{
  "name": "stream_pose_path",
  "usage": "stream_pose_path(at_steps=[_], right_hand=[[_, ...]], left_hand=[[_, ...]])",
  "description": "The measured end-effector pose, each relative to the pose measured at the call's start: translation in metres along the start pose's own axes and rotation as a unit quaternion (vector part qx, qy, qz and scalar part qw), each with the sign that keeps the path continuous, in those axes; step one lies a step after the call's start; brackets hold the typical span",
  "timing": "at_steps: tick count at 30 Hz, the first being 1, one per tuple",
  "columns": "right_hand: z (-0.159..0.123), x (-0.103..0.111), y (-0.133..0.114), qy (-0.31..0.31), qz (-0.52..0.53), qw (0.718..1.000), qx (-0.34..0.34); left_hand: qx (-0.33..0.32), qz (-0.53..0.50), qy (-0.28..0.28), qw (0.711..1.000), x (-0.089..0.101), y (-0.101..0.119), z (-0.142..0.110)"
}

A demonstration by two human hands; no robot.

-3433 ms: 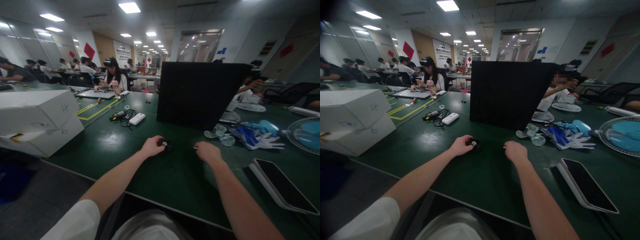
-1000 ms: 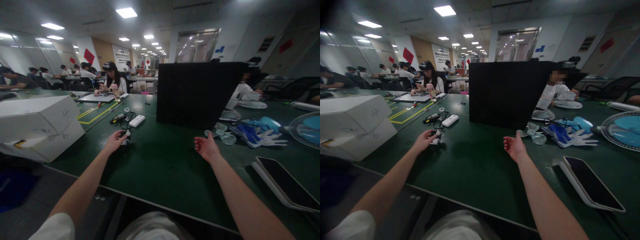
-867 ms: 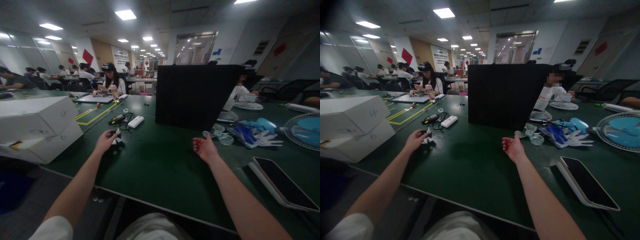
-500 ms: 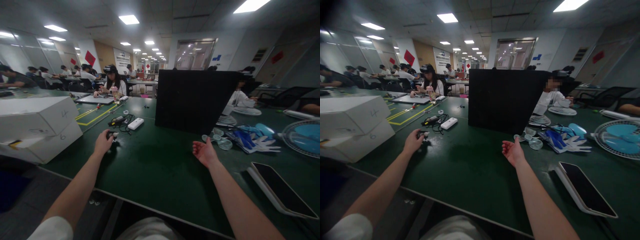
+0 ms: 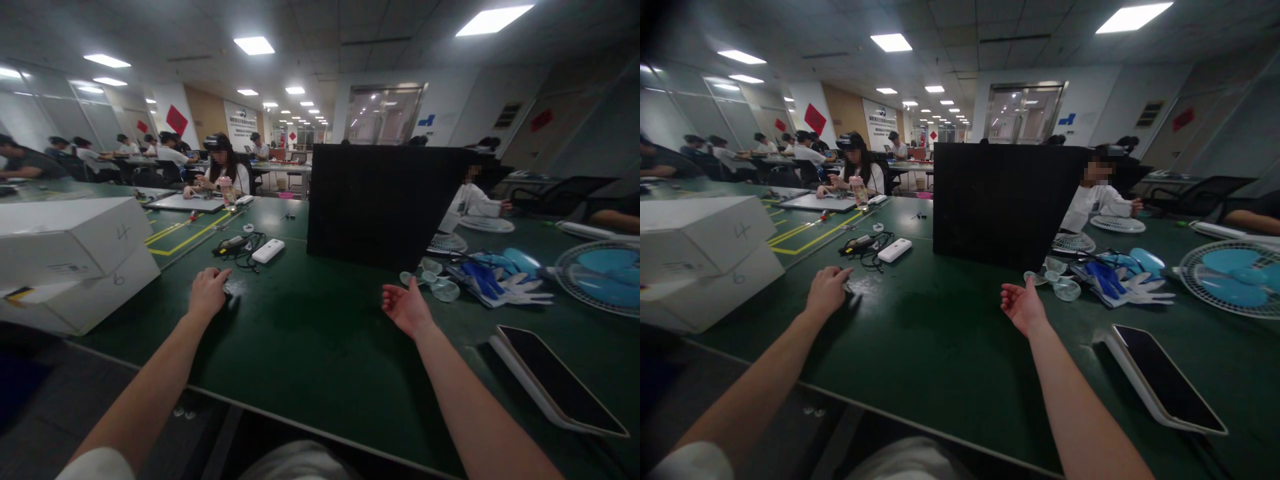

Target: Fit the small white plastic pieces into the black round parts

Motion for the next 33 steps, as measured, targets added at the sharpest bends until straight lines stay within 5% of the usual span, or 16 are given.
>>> stream_pose_path(at_steps=[5, 10, 16, 24, 33], right_hand=[[0.003, 0.004, 0.002, -0.006, -0.003, 1.0, 0.001], [0.005, 0.007, 0.003, -0.01, -0.007, 1.0, 0.001], [0.003, 0.002, 0.002, 0.001, -0.008, 1.0, -0.003], [0.004, 0.0, 0.002, -0.001, -0.015, 1.0, 0.0], [0.003, 0.0, 0.001, 0.002, -0.003, 1.0, 0.001]], left_hand=[[-0.033, -0.048, 0.014, 0.998, 0.006, 0.011, -0.008], [0.033, -0.123, 0.099, 0.987, 0.012, -0.001, -0.007], [0.06, -0.173, -0.012, 0.983, -0.013, -0.011, 0.013], [0.081, -0.172, 0.065, 0.98, -0.005, -0.013, 0.012], [0.01, -0.166, -0.014, 0.986, -0.014, 0.018, 0.029]])
Point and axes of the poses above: each hand's wrist, its own z-axis towards the middle knuckle, its own x-axis out of the back of the hand, y = z × x, the point moved 6 cm from there along z, towards the middle knuckle, and after that the axes turned 14 degrees about -y, right-handed, at the moved point
